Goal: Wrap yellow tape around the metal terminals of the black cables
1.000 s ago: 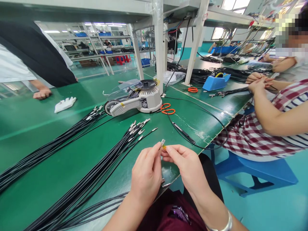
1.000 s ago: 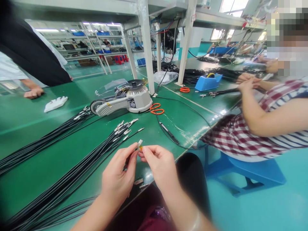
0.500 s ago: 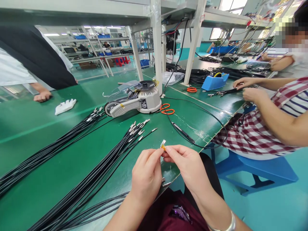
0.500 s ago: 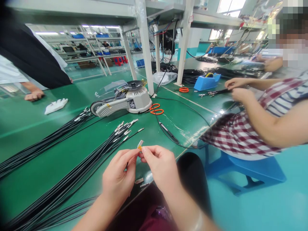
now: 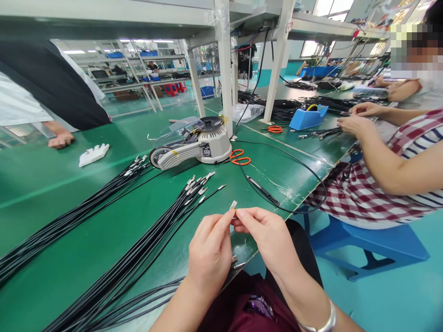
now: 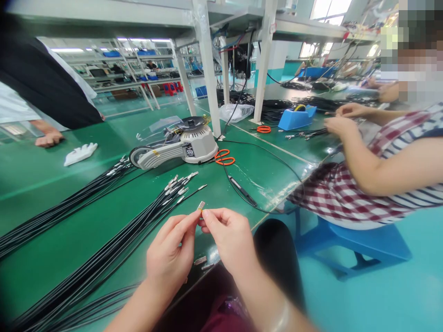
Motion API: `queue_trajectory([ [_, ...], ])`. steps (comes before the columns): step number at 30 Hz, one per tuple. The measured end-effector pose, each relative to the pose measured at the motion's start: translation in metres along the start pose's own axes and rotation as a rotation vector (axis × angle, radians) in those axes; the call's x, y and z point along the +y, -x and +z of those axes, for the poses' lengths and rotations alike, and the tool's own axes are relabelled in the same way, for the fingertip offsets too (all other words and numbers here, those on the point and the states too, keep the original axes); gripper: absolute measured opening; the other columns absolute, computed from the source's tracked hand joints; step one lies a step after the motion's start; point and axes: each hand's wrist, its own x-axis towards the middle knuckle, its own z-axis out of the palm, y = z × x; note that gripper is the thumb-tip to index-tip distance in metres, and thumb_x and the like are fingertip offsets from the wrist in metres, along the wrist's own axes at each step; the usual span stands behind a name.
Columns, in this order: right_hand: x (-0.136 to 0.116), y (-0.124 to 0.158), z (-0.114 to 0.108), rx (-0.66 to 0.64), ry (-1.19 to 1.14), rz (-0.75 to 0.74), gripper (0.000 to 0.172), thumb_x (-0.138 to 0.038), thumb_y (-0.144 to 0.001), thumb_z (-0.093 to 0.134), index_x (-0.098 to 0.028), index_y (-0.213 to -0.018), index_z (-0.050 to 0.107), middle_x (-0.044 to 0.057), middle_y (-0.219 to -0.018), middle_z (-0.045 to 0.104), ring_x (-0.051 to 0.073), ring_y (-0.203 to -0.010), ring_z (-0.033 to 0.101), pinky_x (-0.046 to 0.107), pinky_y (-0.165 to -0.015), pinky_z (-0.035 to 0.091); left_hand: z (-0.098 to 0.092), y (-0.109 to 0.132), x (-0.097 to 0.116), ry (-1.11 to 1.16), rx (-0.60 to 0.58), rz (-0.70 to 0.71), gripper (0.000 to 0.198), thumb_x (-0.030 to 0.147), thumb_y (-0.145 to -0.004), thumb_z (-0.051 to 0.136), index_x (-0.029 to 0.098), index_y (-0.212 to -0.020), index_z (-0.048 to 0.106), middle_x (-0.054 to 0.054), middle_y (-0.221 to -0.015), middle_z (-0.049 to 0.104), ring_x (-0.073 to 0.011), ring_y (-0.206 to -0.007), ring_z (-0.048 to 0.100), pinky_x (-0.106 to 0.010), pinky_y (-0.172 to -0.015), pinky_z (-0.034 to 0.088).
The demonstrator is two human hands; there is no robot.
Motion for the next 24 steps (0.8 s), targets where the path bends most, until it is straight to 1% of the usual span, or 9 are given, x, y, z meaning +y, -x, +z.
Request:
queue_trajectory([
  [7,0.0027,-0.0022,0.0002,-0.012,-0.029,-0.005,0.025,-0.039,-0.074,0.070,-0.015,-0.079,0.074,0.007,-0.072,0.073,0.019,-0.070,0.067,0.034,-0.073,0.054,-0.0002,0.0000,-0.0011,0.005,-0.010,0.024,0.034,0.001,-0.084,0.054,0.016,-0.114,0.059,-0.004,-0.090,0.064,-0.0094,-0.078,0.059,-0.019,-0.072,0.049],
  [12,0.0023,-0.0020,0.0009,-0.012,-0.050,-0.002,0.025,-0.039,-0.074,0.070,-0.015,-0.079,0.074,0.006,-0.073,0.073,0.018,-0.070,0.067,0.033,-0.073,0.054,-0.0002,0.0008,-0.0015,0.027,-0.010,-0.011,0.035,0.002,-0.083,0.055,0.018,-0.114,0.059,-0.003,-0.092,0.065,-0.0096,-0.080,0.060,-0.020,-0.073,0.049],
  [14,0.0024,-0.0008,0.0008,-0.016,-0.053,-0.007,0.025,-0.039,-0.074,0.070,-0.015,-0.079,0.074,0.007,-0.075,0.074,0.019,-0.072,0.067,0.033,-0.073,0.055,0.0002,0.0009,-0.0014,0.047,-0.016,-0.041,0.031,0.003,-0.083,0.055,0.018,-0.111,0.059,-0.003,-0.092,0.066,-0.0101,-0.080,0.061,-0.020,-0.073,0.049],
  [18,0.0047,0.0013,-0.0013,-0.002,-0.086,-0.019,0.025,-0.039,-0.075,0.070,-0.015,-0.081,0.073,0.007,-0.079,0.074,0.020,-0.077,0.069,0.034,-0.076,0.055,-0.0002,-0.0006,0.0011,0.054,-0.022,-0.104,0.020,0.007,-0.085,0.055,0.018,-0.100,0.060,-0.001,-0.084,0.066,-0.0104,-0.074,0.061,-0.021,-0.069,0.049],
  [24,0.0063,0.0002,-0.0028,0.000,-0.061,-0.015,0.024,-0.038,-0.075,0.070,-0.016,-0.081,0.074,0.006,-0.077,0.074,0.018,-0.073,0.068,0.033,-0.075,0.055,-0.0019,-0.0011,0.0028,0.086,-0.032,-0.082,0.022,0.003,-0.084,0.053,0.018,-0.099,0.060,-0.001,-0.085,0.065,-0.0086,-0.076,0.060,-0.019,-0.070,0.048],
])
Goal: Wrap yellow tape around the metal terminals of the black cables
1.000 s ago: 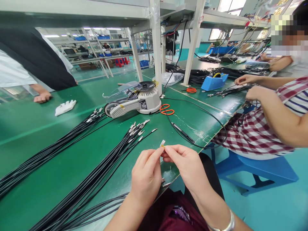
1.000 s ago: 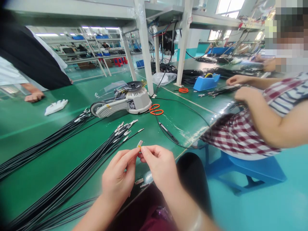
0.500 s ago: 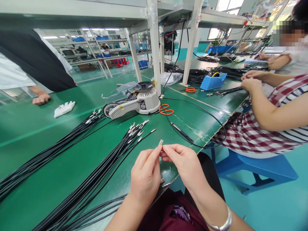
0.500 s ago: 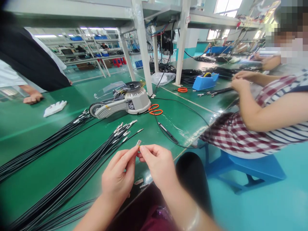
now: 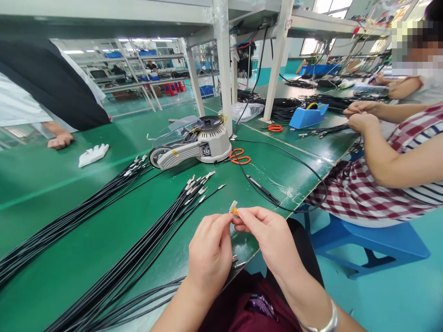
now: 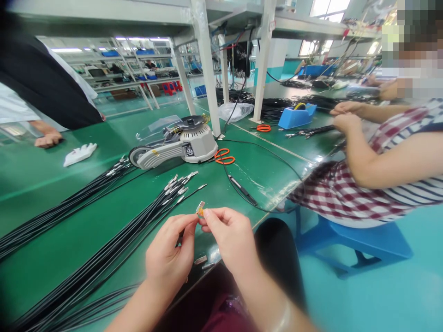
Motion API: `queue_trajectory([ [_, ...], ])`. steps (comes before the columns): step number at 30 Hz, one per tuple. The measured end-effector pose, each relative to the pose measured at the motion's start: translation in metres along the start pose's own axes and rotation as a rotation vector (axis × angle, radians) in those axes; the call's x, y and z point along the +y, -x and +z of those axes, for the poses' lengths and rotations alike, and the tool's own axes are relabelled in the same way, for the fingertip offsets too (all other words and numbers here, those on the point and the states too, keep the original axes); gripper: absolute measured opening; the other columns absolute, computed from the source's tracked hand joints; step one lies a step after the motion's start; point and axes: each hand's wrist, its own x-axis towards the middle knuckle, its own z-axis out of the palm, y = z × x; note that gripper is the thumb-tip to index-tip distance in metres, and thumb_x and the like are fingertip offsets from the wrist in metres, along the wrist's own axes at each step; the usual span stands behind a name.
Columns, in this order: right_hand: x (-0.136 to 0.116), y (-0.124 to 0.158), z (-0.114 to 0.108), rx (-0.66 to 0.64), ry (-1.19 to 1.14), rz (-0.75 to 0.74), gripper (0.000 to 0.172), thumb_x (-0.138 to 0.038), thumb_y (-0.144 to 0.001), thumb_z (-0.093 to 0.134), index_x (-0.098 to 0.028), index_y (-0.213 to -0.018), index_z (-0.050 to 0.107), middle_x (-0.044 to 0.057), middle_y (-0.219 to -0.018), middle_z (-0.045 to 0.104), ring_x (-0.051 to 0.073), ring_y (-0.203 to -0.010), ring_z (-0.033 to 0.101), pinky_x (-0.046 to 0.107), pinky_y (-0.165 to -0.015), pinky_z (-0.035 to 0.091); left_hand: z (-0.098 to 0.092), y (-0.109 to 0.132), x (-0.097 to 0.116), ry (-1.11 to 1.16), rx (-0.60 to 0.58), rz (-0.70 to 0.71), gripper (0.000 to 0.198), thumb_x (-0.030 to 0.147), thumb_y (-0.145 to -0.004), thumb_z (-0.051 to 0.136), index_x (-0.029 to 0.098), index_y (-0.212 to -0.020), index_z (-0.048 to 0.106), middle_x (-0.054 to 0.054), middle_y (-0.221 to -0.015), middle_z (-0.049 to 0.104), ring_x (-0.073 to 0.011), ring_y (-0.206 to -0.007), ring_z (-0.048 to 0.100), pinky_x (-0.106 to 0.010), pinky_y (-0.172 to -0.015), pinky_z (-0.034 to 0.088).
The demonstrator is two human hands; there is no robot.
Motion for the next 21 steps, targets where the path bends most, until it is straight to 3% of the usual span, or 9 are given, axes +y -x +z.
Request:
queue_trajectory([
  [21,-0.0055,-0.0013,0.0044,-0.004,0.031,0.008,0.023,-0.039,-0.075,0.070,-0.016,-0.078,0.074,0.005,-0.073,0.073,0.018,-0.070,0.067,0.033,-0.073,0.054,-0.0002,0.0008,-0.0028,-0.099,0.021,0.093,0.037,0.002,-0.084,0.052,0.021,-0.116,0.058,-0.003,-0.091,0.065,-0.0100,-0.077,0.061,-0.021,-0.071,0.051],
])
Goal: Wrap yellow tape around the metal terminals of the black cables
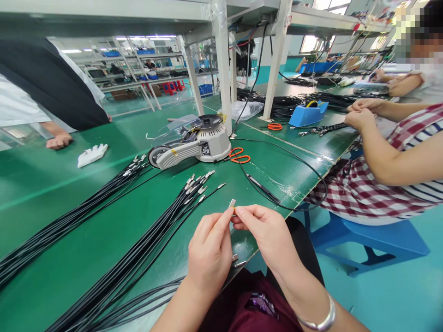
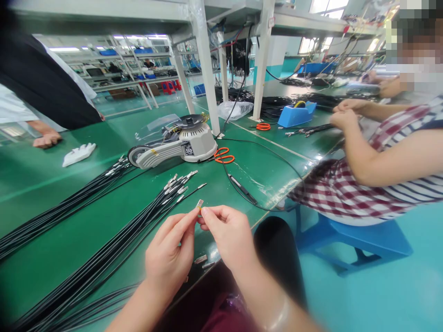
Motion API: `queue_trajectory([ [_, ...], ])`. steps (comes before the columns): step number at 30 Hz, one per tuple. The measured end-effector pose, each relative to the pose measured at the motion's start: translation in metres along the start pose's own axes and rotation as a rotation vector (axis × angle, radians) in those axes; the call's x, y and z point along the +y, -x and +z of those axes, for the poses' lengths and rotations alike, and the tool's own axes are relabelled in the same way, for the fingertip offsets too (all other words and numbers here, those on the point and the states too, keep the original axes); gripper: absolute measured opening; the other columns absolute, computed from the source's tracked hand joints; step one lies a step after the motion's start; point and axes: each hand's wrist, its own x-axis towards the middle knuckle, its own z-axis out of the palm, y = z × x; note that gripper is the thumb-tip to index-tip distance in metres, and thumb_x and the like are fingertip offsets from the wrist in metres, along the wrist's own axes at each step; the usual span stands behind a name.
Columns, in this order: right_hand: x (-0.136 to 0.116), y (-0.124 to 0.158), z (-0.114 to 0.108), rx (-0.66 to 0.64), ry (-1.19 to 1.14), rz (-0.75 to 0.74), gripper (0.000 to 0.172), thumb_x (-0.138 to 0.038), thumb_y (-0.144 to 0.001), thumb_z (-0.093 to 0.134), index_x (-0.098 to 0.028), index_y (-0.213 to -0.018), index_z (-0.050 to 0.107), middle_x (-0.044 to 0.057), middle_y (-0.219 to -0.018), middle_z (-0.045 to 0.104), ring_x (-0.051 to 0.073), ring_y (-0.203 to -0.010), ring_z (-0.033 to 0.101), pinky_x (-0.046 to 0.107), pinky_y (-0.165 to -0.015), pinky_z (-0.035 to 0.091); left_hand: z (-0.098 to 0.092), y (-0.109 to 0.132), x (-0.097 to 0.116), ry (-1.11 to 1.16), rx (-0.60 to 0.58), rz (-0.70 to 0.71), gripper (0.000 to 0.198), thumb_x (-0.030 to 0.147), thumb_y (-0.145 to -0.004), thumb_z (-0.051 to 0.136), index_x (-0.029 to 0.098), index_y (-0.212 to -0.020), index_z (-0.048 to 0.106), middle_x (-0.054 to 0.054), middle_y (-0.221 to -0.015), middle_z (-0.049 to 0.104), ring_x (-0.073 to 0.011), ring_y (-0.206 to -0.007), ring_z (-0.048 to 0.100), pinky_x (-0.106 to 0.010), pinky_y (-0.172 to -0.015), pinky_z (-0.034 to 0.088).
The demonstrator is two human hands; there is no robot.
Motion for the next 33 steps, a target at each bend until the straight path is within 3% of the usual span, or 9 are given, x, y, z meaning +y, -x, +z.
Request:
queue_trajectory([
  [8,0.003,-0.004,0.001,-0.018,-0.080,0.031,0.023,-0.036,-0.073,0.072,-0.014,-0.081,0.075,0.005,-0.074,0.073,0.018,-0.074,0.068,0.031,-0.073,0.054,0.003,-0.001,-0.001,-0.036,-0.032,0.016,0.039,0.003,-0.085,0.051,0.016,-0.122,0.054,-0.008,-0.096,0.063,-0.0132,-0.083,0.060,-0.024,-0.076,0.051],
  [15,0.000,0.005,0.002,-0.125,-0.407,0.216,0.023,-0.031,-0.074,0.070,-0.013,-0.087,0.074,0.010,-0.090,0.073,0.018,-0.079,0.067,0.028,-0.069,0.053,0.001,0.001,-0.005,-0.027,-0.029,-0.011,0.041,0.003,-0.085,0.050,0.017,-0.123,0.053,-0.006,-0.097,0.062,-0.0129,-0.085,0.059,-0.024,-0.077,0.051],
  [19,-0.001,0.011,-0.004,-0.128,-0.482,0.268,0.027,-0.029,-0.075,0.068,-0.012,-0.096,0.071,0.014,-0.097,0.072,0.020,-0.083,0.067,0.031,-0.071,0.054,0.000,0.002,-0.004,-0.011,-0.018,-0.018,0.040,0.004,-0.085,0.051,0.017,-0.123,0.054,-0.006,-0.096,0.062,-0.0129,-0.085,0.060,-0.024,-0.076,0.051],
  [22,-0.002,0.009,-0.007,-0.087,-0.439,0.254,0.032,-0.036,-0.075,0.067,-0.014,-0.098,0.069,0.013,-0.098,0.071,0.020,-0.080,0.067,0.031,-0.068,0.054,0.001,0.000,-0.001,0.003,0.002,-0.043,0.038,0.006,-0.086,0.051,0.019,-0.121,0.055,-0.006,-0.096,0.063,-0.0133,-0.086,0.061,-0.025,-0.075,0.052],
  [26,-0.005,0.001,-0.003,-0.020,-0.253,0.149,0.031,-0.044,-0.070,0.072,-0.017,-0.086,0.069,0.004,-0.087,0.067,0.015,-0.072,0.061,0.028,-0.062,0.053,0.001,-0.003,0.001,0.029,-0.008,-0.057,0.034,0.008,-0.087,0.051,0.019,-0.118,0.056,-0.006,-0.094,0.064,-0.0139,-0.083,0.061,-0.026,-0.074,0.053],
  [30,-0.002,-0.004,0.002,-0.058,-0.184,0.141,0.027,-0.039,-0.066,0.076,-0.016,-0.074,0.067,-0.002,-0.066,0.058,0.011,-0.064,0.054,0.026,-0.062,0.051,0.001,-0.003,0.004,0.057,-0.013,-0.092,0.030,0.008,-0.086,0.053,0.018,-0.113,0.056,-0.005,-0.090,0.065,-0.0129,-0.079,0.062,-0.025,-0.071,0.052],
  [33,0.003,-0.005,0.003,-0.063,-0.192,0.120,0.025,-0.038,-0.067,0.075,-0.015,-0.073,0.067,-0.003,-0.063,0.058,0.010,-0.061,0.054,0.027,-0.066,0.050,0.001,-0.002,0.005,0.067,-0.016,-0.159,0.026,0.012,-0.085,0.055,0.018,-0.111,0.057,-0.004,-0.090,0.066,-0.0129,-0.077,0.062,-0.025,-0.068,0.052],
])
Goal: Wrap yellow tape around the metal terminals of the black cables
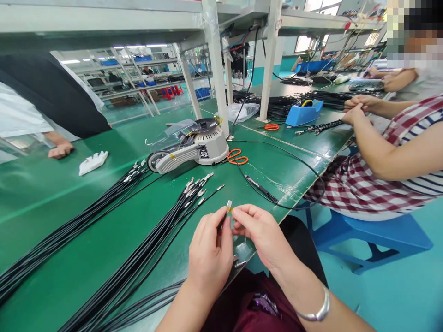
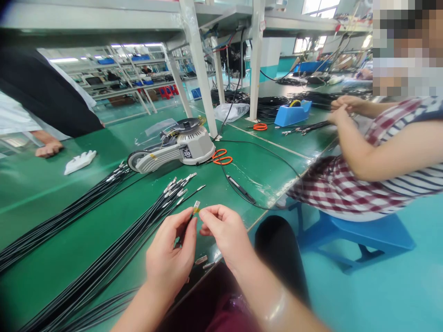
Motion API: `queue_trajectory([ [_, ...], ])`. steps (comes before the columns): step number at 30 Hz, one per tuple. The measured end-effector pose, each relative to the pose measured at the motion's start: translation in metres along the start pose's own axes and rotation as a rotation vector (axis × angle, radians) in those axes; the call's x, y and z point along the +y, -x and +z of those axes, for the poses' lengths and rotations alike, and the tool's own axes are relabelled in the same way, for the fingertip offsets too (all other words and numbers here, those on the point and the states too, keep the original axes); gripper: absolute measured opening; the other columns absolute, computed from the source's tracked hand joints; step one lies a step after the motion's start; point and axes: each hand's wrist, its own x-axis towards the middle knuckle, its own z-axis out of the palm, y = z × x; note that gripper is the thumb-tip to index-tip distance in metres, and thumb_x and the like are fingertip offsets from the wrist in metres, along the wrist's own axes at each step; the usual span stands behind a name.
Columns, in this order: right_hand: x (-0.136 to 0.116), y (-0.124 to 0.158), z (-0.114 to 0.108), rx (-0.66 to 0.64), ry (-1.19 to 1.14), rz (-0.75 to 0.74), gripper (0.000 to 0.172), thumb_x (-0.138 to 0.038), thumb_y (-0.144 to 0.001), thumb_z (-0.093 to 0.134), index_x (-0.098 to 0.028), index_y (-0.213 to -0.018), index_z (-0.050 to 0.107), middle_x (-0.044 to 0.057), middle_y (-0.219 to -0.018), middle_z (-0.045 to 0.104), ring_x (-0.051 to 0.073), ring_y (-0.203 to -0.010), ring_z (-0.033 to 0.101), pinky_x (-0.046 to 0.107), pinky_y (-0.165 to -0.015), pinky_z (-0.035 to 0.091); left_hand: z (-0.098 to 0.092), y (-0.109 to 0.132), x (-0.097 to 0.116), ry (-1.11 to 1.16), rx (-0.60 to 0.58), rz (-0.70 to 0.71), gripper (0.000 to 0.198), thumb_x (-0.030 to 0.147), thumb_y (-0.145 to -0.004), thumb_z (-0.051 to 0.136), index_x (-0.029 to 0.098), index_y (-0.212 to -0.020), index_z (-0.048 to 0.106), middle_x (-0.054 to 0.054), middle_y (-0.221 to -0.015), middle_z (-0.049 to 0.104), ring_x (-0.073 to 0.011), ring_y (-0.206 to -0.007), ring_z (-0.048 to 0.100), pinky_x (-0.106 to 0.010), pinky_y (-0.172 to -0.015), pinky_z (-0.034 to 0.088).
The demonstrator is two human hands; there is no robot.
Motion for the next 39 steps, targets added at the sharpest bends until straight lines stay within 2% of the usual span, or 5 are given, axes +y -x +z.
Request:
queue_trajectory([
  [6,0.003,-0.001,-0.002,0.052,0.079,-0.061,0.023,-0.038,-0.068,0.074,-0.016,-0.072,0.067,-0.001,-0.065,0.062,0.012,-0.062,0.056,0.028,-0.068,0.047,-0.001,-0.004,0.001,-0.032,-0.024,-0.132,0.007,0.020,-0.085,0.057,0.018,-0.091,0.061,-0.002,-0.080,0.064,-0.0126,-0.070,0.061,-0.024,-0.062,0.050],
  [13,0.007,-0.001,-0.001,0.069,0.214,-0.158,0.023,-0.040,-0.073,0.070,-0.018,-0.076,0.069,0.000,-0.073,0.067,0.014,-0.068,0.058,0.028,-0.071,0.047,-0.007,-0.009,0.005,0.013,-0.071,-0.296,0.013,0.026,-0.088,0.052,0.019,-0.082,0.062,-0.001,-0.072,0.065,-0.0131,-0.066,0.062,-0.024,-0.059,0.049],
  [20,0.005,0.002,0.006,0.080,0.234,-0.209,0.017,-0.035,-0.076,0.068,-0.018,-0.076,0.067,0.000,-0.072,0.068,0.013,-0.068,0.060,0.025,-0.068,0.048,-0.009,-0.013,0.011,0.284,-0.108,-0.662,0.026,0.043,-0.085,0.053,0.018,-0.079,0.059,0.003,-0.058,0.058,-0.0100,-0.042,0.053,-0.021,-0.040,0.041],
  [24,0.006,0.002,0.008,0.062,0.227,-0.233,0.016,-0.034,-0.078,0.066,-0.018,-0.077,0.066,0.000,-0.071,0.069,0.013,-0.066,0.062,0.025,-0.066,0.049,-0.008,-0.015,0.014,0.501,-0.108,-0.814,0.029,0.046,-0.082,0.057,0.017,-0.080,0.057,0.005,-0.051,0.053,-0.0091,-0.039,0.050,-0.021,-0.039,0.040],
  [39,0.010,0.001,0.009,-0.007,0.160,-0.214,0.023,-0.040,-0.079,0.065,-0.017,-0.079,0.064,-0.001,-0.067,0.066,0.012,-0.055,0.061,0.023,-0.049,0.049,-0.013,-0.018,0.016,0.918,-0.161,-0.975,0.026,0.036,-0.084,0.058,0.015,-0.069,0.053,0.006,-0.050,0.050,-0.0063,-0.039,0.050,-0.018,-0.044,0.039],
])
